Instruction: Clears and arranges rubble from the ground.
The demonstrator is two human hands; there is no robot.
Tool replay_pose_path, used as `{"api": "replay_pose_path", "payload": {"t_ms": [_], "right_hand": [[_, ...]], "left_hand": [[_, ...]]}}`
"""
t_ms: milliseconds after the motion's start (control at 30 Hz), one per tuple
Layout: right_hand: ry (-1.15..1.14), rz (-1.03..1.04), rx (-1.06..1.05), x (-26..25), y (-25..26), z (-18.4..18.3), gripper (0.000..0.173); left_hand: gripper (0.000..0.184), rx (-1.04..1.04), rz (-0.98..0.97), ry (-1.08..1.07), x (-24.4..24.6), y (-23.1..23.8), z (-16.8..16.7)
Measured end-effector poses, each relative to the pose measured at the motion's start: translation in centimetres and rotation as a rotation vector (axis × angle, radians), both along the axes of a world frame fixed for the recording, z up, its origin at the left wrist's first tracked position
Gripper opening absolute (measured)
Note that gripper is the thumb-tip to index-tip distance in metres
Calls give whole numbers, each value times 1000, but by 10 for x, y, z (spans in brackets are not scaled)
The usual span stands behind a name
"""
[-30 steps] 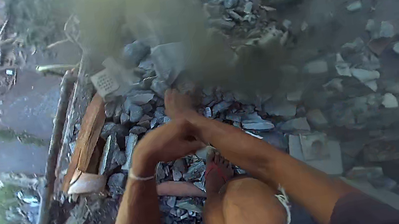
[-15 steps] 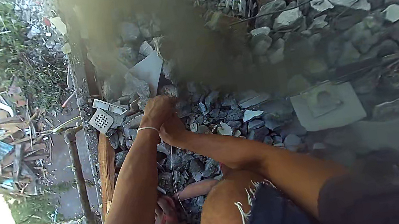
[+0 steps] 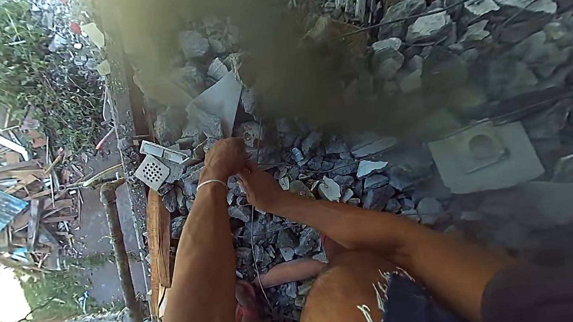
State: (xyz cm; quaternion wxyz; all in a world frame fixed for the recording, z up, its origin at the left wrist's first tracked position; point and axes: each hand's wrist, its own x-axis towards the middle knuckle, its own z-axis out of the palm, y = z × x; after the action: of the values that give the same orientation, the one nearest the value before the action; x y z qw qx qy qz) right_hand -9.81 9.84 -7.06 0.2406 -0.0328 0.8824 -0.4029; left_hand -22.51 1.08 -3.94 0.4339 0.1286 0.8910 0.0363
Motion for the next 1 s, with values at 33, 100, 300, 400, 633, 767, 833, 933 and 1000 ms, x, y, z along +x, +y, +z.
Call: {"api": "replay_pose_path", "payload": {"t_ms": [33, 100, 300, 400, 633, 767, 833, 933, 1000], "right_hand": [[-23, 31, 19, -1, 2, 2, 43], [-34, 95, 44, -4, 6, 7, 40], [142, 195, -97, 8, 22, -8, 37], [246, 256, -214, -3, 40, -13, 22], [-68, -168, -227, -117, 102, 3, 36], [-3, 10, -90, -144, 125, 46, 33], [-14, -20, -224, -123, 124, 56, 28], [-171, -397, -483, -73, 115, 31, 28], [-356, -637, -585, -34, 111, 10, 31]], "left_hand": [[22, 2, 5, 6, 3, -1, 0], [20, 25, 34, 27, 10, -6, -2], [22, 261, 185, 137, 48, -42, -22], [21, 321, 262, 141, 58, -46, -16], [24, 420, 590, 123, 77, -43, -30], [23, 484, 666, 213, 90, -39, -39], [25, 490, 680, 228, 92, -38, -39], [25, 451, 666, 208, 87, -35, -33], [24, 379, 591, 178, 78, -34, -26]]}}
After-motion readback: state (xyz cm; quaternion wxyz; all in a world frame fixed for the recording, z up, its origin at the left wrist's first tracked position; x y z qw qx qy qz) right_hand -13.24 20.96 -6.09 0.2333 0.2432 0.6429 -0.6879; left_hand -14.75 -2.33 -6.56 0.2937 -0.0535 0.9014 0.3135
